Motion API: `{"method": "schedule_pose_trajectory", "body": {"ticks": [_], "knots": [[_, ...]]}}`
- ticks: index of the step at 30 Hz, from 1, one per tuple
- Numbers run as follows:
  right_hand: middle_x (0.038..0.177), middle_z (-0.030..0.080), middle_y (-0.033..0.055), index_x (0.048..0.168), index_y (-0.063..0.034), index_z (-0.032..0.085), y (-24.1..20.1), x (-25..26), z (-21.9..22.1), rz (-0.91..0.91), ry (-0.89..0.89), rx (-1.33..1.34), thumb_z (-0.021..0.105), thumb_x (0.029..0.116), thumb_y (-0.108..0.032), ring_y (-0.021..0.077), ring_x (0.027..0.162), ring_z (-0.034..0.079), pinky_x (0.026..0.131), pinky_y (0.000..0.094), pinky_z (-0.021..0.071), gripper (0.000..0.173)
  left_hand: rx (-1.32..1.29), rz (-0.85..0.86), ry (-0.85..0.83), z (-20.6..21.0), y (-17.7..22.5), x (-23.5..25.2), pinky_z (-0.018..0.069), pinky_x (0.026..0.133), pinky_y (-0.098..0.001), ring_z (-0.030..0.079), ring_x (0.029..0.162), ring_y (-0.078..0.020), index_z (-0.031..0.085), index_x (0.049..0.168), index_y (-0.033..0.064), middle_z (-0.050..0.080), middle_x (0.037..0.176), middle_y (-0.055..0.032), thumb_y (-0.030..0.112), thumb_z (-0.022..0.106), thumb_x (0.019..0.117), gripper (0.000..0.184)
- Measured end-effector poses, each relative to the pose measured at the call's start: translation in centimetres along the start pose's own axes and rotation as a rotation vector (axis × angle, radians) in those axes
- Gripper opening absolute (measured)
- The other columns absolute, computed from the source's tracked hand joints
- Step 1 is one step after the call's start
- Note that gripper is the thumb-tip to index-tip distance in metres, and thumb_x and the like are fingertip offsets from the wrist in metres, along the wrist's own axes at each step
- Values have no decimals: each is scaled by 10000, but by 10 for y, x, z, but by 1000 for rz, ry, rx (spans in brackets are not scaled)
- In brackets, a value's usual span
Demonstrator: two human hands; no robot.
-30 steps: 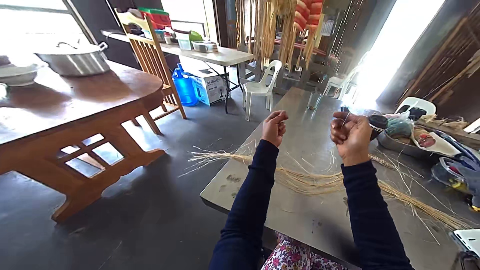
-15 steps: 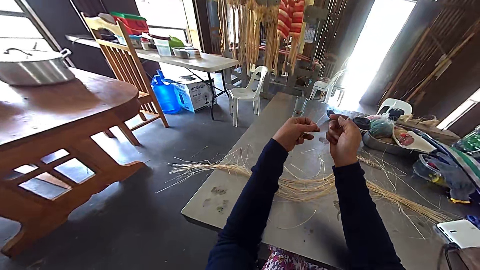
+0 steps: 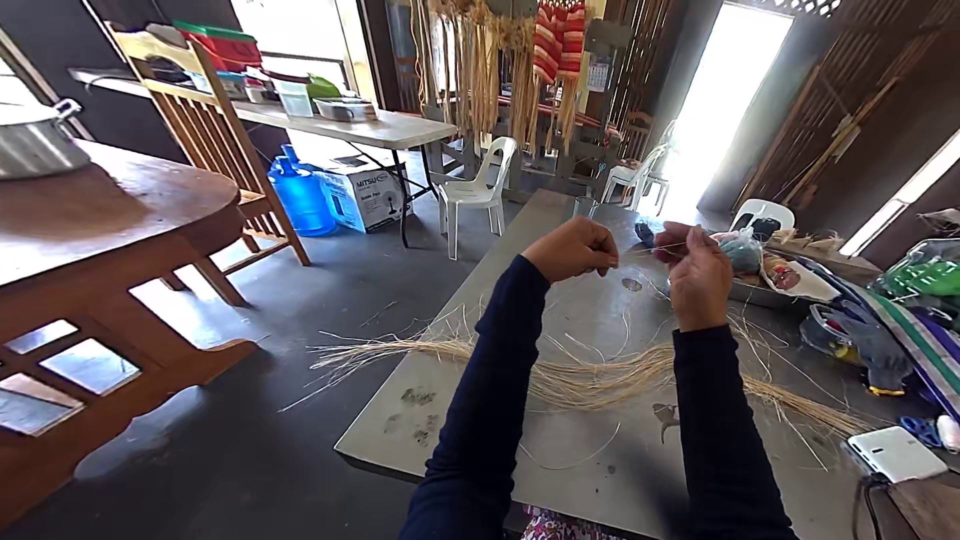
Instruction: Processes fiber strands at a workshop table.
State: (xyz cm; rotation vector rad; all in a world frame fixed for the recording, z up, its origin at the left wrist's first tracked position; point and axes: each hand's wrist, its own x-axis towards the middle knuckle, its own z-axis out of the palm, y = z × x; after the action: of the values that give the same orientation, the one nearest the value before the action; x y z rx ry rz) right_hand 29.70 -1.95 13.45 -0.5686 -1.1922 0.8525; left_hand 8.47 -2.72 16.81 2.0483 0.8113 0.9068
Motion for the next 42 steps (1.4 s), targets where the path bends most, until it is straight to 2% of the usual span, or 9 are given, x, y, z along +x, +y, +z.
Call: {"method": "schedule_pose_trajectory", "body": {"ticks": [4,8,10,15,27,30,33,37,42], "knots": [[1006,701,-23,1226,-55,611,-11,4,-27,-17,262,-129,270,1138,-251,81,880,687,805,278,575,403,-218,-2,64,-15,-28,-8,349,451,-119,429,471,42,659,881,17,611,656,46,-42,605,969,119],[1344,589,177,1513,2,418,0,12,-52,-248,398,-526,479,1076,-263,216,1179,608,1014,385,497,515,-469,101,71,-20,-47,-9,335,434,-115,414,468,51,640,856,86,619,678,69,-47,557,953,184],[1253,641,216,1386,42,560,-4,10,-47,-256,266,-677,546,1053,-260,268,1143,630,1013,452,498,450,-545,151,49,-19,-51,-7,339,435,-118,426,471,51,647,840,115,632,686,72,-37,552,935,204],[1132,716,-26,1234,-135,686,-22,-22,4,217,-97,-320,519,1083,-269,80,928,689,767,266,574,262,-616,196,-49,-13,-56,-2,343,434,-119,441,481,52,665,826,138,650,705,70,-17,569,915,203],[934,755,-6,994,-103,709,-9,-15,11,65,92,10,589,1042,-110,88,876,727,813,258,605,130,-545,136,-202,1,-48,7,324,420,-114,425,468,64,678,865,129,678,740,61,-4,563,933,189],[975,756,-50,1015,-152,705,-15,-22,7,28,53,-59,595,1049,-159,63,895,726,831,240,602,115,-523,64,27,-3,-45,4,443,547,-131,598,682,56,651,896,143,763,1038,14,30,519,977,191],[881,738,-51,985,-129,720,-14,-17,4,22,28,-120,658,1000,-100,54,791,718,787,240,615,70,-556,-58,279,-1,-36,3,562,818,-270,690,993,-92,642,923,90,736,1079,-30,11,537,1021,164],[898,720,-39,1038,-81,725,-8,-22,13,21,-47,-208,675,980,-57,43,750,694,760,231,609,80,-606,-110,307,10,-21,7,558,672,-208,673,748,-49,642,888,92,703,819,17,3,539,1026,194],[852,734,-48,992,-86,723,-4,-24,24,47,-38,-184,697,972,-88,35,736,705,744,218,608,33,-660,-85,301,20,-11,9,546,632,-183,652,690,-40,649,903,60,694,802,4,-39,552,1007,173]]}}
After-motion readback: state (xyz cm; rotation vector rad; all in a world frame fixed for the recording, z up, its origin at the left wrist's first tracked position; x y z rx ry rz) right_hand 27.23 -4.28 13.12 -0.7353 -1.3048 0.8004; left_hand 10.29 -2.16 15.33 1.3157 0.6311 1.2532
